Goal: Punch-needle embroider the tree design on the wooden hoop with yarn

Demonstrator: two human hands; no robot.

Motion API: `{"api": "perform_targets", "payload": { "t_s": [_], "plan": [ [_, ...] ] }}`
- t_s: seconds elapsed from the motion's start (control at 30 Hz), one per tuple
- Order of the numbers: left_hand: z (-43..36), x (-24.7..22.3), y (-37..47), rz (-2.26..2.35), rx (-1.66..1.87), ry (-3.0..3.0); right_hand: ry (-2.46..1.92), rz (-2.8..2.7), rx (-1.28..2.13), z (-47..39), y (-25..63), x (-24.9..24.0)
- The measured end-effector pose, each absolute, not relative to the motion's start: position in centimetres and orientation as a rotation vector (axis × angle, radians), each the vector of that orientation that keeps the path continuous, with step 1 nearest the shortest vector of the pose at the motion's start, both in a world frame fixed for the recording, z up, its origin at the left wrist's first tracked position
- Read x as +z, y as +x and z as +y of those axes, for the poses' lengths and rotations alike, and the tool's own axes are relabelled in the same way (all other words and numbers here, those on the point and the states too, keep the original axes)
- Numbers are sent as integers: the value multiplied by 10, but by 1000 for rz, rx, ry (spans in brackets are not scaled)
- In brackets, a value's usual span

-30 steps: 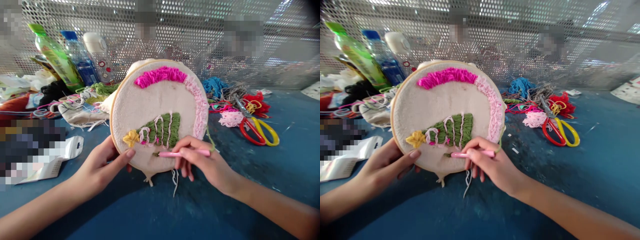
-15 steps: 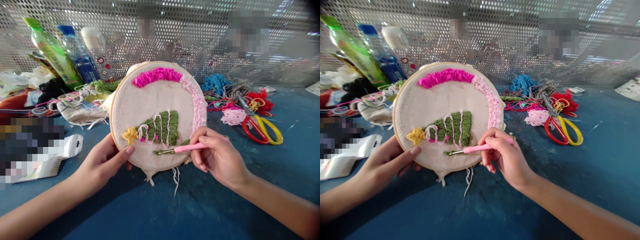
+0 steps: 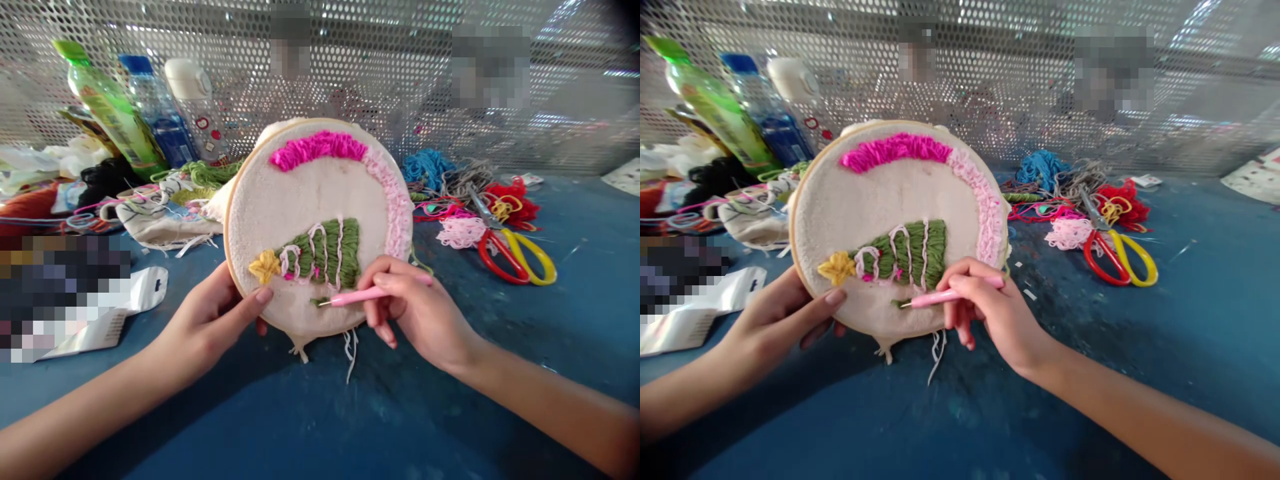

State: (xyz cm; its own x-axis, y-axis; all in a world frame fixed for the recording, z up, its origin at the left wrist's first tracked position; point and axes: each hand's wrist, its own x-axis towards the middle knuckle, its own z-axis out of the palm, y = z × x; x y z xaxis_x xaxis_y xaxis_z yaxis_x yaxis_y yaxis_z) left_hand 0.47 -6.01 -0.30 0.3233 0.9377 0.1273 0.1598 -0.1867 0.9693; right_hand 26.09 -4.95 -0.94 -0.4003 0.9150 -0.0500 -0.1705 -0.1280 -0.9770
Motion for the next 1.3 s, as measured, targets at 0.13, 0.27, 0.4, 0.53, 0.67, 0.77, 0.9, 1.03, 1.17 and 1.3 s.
{"api": "perform_targets", "payload": {
  "t_s": [0.13, 0.27, 0.4, 0.53, 0.67, 0.77, 0.9, 1.03, 1.17, 1.3],
  "plan": [
    [-60, -6, 2, 1095, 934, 1551, -924, -1125, 1601, -44, 268, -7],
    [-60, -6, 1, 1131, 910, 1539, -905, -1101, 1602, -45, 269, -7],
    [-60, -2, 4, 1137, 924, 1554, -889, -1180, 1625, -47, 267, -10],
    [-62, 2, 8, 1046, 991, 1576, -875, -1319, 1675, -50, 259, -13],
    [-62, 3, 10, 1006, 1017, 1589, -871, -1471, 1771, -55, 251, -16],
    [-59, 1, 8, 1036, 995, 1579, -873, -1398, 1738, -56, 251, -17],
    [-58, -2, 5, 1103, 947, 1563, -869, -1189, 1631, -51, 260, -15],
    [-59, -4, 4, 1096, 951, 1553, -902, -1083, 1622, -47, 263, -13],
    [-59, -3, 5, 1081, 969, 1562, -890, -1132, 1640, -48, 262, -13],
    [-59, 0, 7, 1088, 972, 1587, -874, -1205, 1636, -49, 264, -15]
  ]
}}
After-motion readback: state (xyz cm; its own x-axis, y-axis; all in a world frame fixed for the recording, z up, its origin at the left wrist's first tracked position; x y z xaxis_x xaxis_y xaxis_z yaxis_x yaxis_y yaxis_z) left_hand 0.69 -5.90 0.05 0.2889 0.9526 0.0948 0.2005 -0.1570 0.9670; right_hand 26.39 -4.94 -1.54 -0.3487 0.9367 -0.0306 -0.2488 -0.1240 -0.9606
